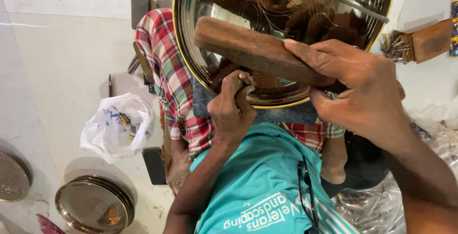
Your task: The person sits on the floor and repeatedly hammers a small metal piece placed on the rim of a large metal plate using a wooden mallet. The plate is held steady with the left hand while the right hand strikes the metal piece.
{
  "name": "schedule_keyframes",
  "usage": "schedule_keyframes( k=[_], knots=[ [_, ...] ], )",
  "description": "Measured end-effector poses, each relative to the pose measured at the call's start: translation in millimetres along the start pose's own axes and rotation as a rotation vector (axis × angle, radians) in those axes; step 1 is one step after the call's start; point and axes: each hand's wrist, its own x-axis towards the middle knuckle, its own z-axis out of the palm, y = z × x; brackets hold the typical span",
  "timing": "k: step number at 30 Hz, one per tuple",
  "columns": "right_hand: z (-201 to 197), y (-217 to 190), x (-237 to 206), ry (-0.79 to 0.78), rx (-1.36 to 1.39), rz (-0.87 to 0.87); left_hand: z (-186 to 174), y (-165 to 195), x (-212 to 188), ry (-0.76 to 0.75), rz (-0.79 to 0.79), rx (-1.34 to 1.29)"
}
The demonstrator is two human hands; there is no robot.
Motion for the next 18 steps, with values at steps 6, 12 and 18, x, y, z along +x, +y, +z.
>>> schedule_keyframes(
  k=[6, 12, 18],
  knots=[
    [-12, 2, 11, -0.136, -0.607, -0.183, 1, -1, 0, -0.024, -0.066, -0.014],
    [-7, 11, 12, -0.145, -0.449, -0.149, 2, -2, 7, -0.095, -0.085, -0.021],
    [-4, 13, -4, -0.112, -0.224, -0.002, -7, -8, 17, -0.243, 0.015, 0.019]
  ],
)
